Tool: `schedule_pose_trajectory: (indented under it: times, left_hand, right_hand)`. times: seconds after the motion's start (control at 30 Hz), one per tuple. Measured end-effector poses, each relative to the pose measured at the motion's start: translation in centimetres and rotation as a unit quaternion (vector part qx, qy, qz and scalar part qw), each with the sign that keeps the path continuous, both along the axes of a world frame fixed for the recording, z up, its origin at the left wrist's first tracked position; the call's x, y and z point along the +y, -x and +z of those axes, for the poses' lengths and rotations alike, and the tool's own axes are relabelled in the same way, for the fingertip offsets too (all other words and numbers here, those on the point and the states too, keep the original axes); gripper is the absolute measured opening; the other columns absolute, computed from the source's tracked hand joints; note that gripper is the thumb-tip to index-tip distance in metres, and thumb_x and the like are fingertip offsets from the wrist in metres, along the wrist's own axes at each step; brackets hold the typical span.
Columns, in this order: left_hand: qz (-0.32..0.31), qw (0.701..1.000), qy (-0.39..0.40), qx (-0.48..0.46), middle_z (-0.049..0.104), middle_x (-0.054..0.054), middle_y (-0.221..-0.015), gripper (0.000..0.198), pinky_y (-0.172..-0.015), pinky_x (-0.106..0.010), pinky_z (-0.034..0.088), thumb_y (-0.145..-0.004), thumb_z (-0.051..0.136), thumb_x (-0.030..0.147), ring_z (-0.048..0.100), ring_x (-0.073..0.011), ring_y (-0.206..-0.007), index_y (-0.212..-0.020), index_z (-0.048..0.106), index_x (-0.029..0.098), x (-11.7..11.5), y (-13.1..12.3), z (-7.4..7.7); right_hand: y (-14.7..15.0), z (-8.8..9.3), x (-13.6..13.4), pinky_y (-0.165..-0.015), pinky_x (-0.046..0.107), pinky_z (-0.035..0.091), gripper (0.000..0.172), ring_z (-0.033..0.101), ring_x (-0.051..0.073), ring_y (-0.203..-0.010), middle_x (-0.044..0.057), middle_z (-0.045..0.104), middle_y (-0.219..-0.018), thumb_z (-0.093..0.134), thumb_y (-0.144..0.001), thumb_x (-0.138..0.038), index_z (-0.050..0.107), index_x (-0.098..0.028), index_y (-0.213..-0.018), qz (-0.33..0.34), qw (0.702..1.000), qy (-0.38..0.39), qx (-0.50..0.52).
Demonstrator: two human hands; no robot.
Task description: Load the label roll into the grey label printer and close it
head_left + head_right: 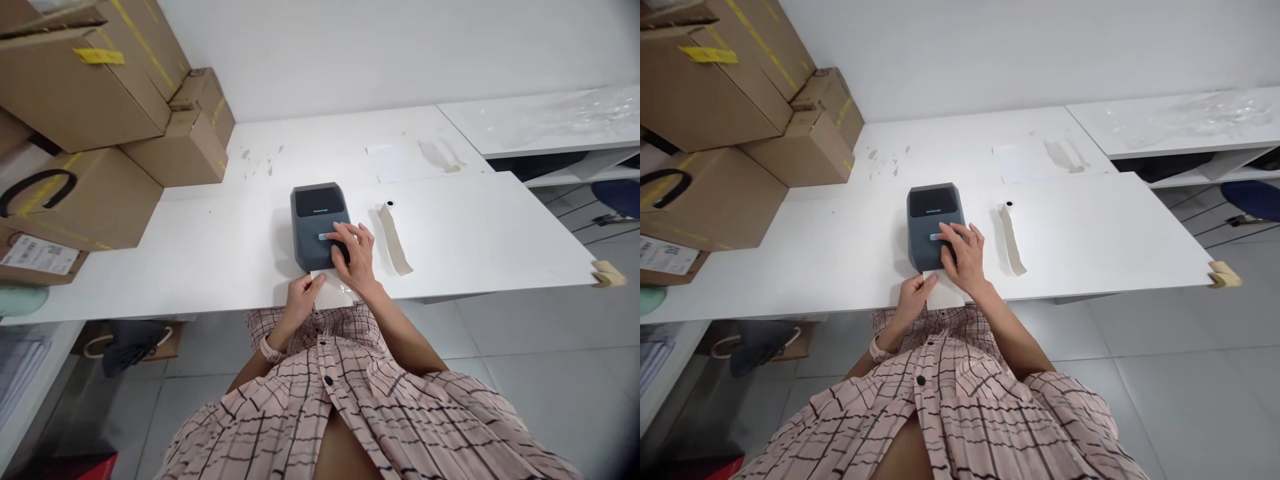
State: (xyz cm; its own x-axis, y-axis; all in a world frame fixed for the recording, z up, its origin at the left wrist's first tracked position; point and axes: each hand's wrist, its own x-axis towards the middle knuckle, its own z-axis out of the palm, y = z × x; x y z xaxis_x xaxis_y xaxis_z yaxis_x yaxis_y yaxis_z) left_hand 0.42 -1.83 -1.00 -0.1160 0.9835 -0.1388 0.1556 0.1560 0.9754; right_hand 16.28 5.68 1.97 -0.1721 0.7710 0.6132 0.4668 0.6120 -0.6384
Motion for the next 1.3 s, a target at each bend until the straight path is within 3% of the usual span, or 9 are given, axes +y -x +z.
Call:
schedule_pose_trajectory:
  times: [0.17,0.23,0.33,0.43,0.57,0.73,0.93,1.13,1.3]
  left_hand:
    - [0.117,0.990,-0.046,0.060,0.059,0.001,-0.067,0.035,-0.060,-0.026,0.041,-0.090,0.063,0.053,0.053,-0.0138,-0.063,-0.075,0.065,0.021,-0.1,1.8,0.8]
    - [0.177,0.976,-0.101,0.078,0.072,-0.005,-0.100,0.033,-0.076,-0.029,0.052,-0.094,0.059,0.052,0.066,-0.0187,-0.089,-0.104,0.071,0.023,0.5,2.1,1.2]
    - [0.146,0.979,-0.134,0.051,0.061,-0.011,-0.147,0.053,-0.107,-0.039,0.050,-0.097,0.056,0.055,0.058,-0.0264,-0.133,-0.141,0.059,0.025,1.4,1.6,1.5]
    - [0.103,0.989,-0.101,-0.013,0.041,-0.009,-0.167,0.071,-0.122,-0.041,0.042,-0.097,0.055,0.059,0.042,-0.0293,-0.153,-0.159,0.039,0.028,1.8,0.5,1.5]
    - [0.092,0.991,-0.071,-0.065,0.031,-0.004,-0.173,0.077,-0.125,-0.039,0.039,-0.098,0.049,0.064,0.032,-0.0289,-0.159,-0.165,0.028,0.032,1.5,-0.3,1.3]
    - [0.103,0.988,-0.095,-0.056,0.033,-0.003,-0.173,0.074,-0.130,-0.042,0.032,-0.100,0.038,0.068,0.028,-0.0274,-0.161,-0.163,0.032,0.030,1.8,-0.1,0.6]
    - [0.125,0.981,-0.142,-0.036,0.031,-0.002,-0.173,0.074,-0.132,-0.042,0.028,-0.099,0.033,0.072,0.024,-0.0278,-0.162,-0.158,0.043,0.030,3.0,0.6,2.0]
    - [0.122,0.964,-0.236,-0.017,0.058,-0.008,-0.155,0.055,-0.126,-0.046,0.037,-0.099,0.053,0.056,0.048,-0.0282,-0.149,-0.145,0.056,0.027,9.3,2.9,5.7]
    - [0.117,0.987,-0.091,0.069,0.053,-0.016,-0.157,0.064,-0.120,-0.052,0.041,-0.086,0.069,0.035,0.048,-0.0344,-0.147,-0.146,0.054,0.021,13.4,3.7,3.2]
  right_hand:
    - [1.2,0.9,-0.8,-0.118,0.056,0.030,0.036,0.066,0.031,-0.118,0.005,0.078,-0.119,0.059,-0.098,-0.038,0.058,-0.032,-0.133,-0.013,0.993,-0.019,-0.116]
    - [1.6,1.6,-0.7,-0.115,0.054,0.034,0.025,0.067,0.031,-0.117,0.007,0.078,-0.115,0.056,-0.100,-0.038,0.063,-0.030,-0.123,-0.011,0.988,-0.013,-0.150]
    - [1.6,2.2,-0.2,-0.113,0.056,0.037,0.019,0.068,0.031,-0.111,0.007,0.078,-0.100,0.054,-0.102,-0.039,0.067,-0.028,-0.111,-0.008,0.988,-0.002,-0.151]
    - [0.4,0.9,-0.5,-0.117,0.057,0.038,0.026,0.066,0.030,-0.122,0.007,0.076,-0.117,0.057,-0.100,-0.044,0.066,-0.030,-0.121,0.002,0.999,0.031,-0.034]
    - [-1.4,-2.8,-1.9,-0.124,0.054,0.038,0.057,0.039,0.027,-0.155,0.005,0.044,-0.165,0.052,-0.102,-0.053,0.041,-0.038,-0.155,-0.038,0.965,0.164,0.203]
    - [-1.9,-4.6,-2.6,-0.126,0.053,0.038,0.055,0.043,0.028,-0.153,0.005,0.050,-0.161,0.050,-0.101,-0.060,0.051,-0.035,-0.150,-0.013,0.940,0.239,0.243]
    - [-2.0,-2.2,-0.8,-0.125,0.052,0.040,0.052,0.049,0.027,-0.149,0.008,0.057,-0.155,0.043,-0.103,-0.061,0.055,-0.032,-0.144,0.002,0.944,0.180,0.276]
    - [-1.0,3.1,6.0,-0.129,0.056,0.028,0.067,0.037,0.028,-0.156,0.005,0.039,-0.168,0.041,-0.100,-0.072,0.039,-0.037,-0.157,0.027,0.974,0.106,0.197]
    - [0.9,5.8,13.6,-0.128,0.064,0.019,0.088,0.029,0.034,-0.157,0.010,0.038,-0.168,0.045,-0.092,-0.082,0.029,-0.032,-0.162,0.013,0.990,0.038,0.136]
